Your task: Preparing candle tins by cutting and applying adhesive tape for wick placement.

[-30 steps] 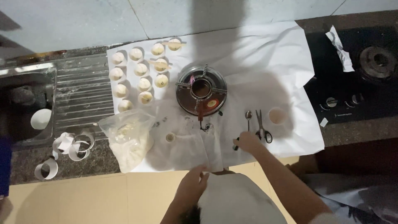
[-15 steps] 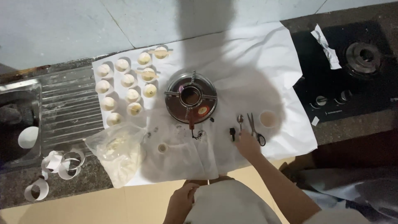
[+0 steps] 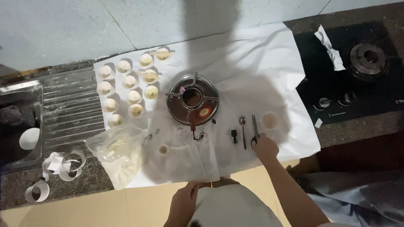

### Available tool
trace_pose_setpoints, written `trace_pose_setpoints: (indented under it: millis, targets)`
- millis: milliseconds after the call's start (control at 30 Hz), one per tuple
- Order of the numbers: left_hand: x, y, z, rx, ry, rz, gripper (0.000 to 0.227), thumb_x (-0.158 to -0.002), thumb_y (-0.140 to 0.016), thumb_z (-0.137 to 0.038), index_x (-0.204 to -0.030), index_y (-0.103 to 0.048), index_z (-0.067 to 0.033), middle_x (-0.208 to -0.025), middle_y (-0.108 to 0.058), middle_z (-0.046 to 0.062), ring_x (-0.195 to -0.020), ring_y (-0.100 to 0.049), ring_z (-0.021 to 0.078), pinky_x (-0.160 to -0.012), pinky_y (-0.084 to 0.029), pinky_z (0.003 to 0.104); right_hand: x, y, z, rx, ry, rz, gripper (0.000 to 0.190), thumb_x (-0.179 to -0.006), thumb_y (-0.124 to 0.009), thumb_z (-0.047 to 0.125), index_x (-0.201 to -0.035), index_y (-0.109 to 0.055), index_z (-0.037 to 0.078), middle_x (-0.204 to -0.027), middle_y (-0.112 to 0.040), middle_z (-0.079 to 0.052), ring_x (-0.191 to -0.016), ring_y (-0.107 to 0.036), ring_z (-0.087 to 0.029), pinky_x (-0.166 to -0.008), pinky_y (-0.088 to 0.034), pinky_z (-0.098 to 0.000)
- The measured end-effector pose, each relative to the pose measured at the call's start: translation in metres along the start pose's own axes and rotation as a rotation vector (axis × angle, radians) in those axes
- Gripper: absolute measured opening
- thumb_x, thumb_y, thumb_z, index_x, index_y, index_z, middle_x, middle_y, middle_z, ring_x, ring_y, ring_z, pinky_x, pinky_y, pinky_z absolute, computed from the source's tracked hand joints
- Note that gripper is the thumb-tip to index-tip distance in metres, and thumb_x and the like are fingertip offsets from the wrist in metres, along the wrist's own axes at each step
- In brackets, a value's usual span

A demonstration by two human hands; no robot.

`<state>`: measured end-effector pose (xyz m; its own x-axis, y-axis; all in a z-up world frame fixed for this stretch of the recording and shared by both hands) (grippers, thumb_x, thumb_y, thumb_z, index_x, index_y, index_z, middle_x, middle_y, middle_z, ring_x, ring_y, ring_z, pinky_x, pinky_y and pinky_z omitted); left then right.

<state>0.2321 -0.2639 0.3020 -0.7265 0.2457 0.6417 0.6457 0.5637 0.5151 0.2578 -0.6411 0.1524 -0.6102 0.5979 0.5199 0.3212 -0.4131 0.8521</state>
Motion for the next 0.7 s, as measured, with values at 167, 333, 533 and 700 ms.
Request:
trace_pose_setpoints:
  millis: [167,333,533,700]
  targets:
    - [0.001,-0.002,0.001,0.097,0.101,0.032,0.036,-0.101,-0.038,-0.024,-0.111,-0.072,-0.0308,-0.062,-0.055,-0.004,-0.064,-0.051,0.0157,-0.07,-0.045,0.029,0.018,0.013,-0.014,-0.224,0.004,0.259,0.04,-0.078,-0.075,0.027,-0.112,-0.062,0.009,-0.093,-0.071,-0.007,-0.082,-0.068,-0.024,-0.067,-0.053,-0.0356]
    - [0.005,-0.001,-0.004,0.118,0.108,0.058,0.036,-0.102,-0.039,-0.025,-0.112,-0.073,-0.0271,-0.071,-0.069,-0.003,-0.067,-0.057,0.0151,-0.07,-0.045,0.028,0.054,0.038,-0.022,-0.388,0.107,0.303,0.045,-0.093,-0.07,0.034,-0.13,-0.054,0.014,-0.105,-0.076,-0.009,-0.087,-0.069,-0.024,-0.071,-0.052,-0.034]
    - [0.009,-0.005,-0.002,0.14,0.101,0.047,0.034,-0.102,-0.041,-0.029,-0.112,-0.074,-0.0269,-0.061,-0.049,-0.006,-0.061,-0.048,0.012,-0.066,-0.041,0.027,0.043,0.088,-0.004,-0.326,0.208,-0.185,0.051,-0.09,-0.074,0.042,-0.123,-0.051,0.011,-0.106,-0.074,-0.01,-0.095,-0.07,-0.035,-0.072,-0.055,-0.0508]
    - [0.016,-0.002,-0.014,0.137,0.102,0.047,0.037,-0.102,-0.04,-0.027,-0.113,-0.075,-0.0274,-0.061,-0.05,-0.004,-0.061,-0.049,0.0123,-0.067,-0.042,0.027,0.032,0.112,0.021,-0.349,0.186,-0.242,0.025,-0.103,-0.059,0.013,-0.126,-0.061,0.023,-0.095,-0.077,-0.001,-0.09,-0.071,-0.031,-0.069,-0.051,-0.0454]
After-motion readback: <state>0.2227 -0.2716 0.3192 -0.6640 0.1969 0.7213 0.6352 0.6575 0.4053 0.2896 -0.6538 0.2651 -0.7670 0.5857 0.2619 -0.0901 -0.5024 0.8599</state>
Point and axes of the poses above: each hand's wrist, its own x-axis away from the middle knuckle, its own y-axis out of the back of the hand, z = x × y, the point moved 4 cm from there along -x, towards the middle knuckle
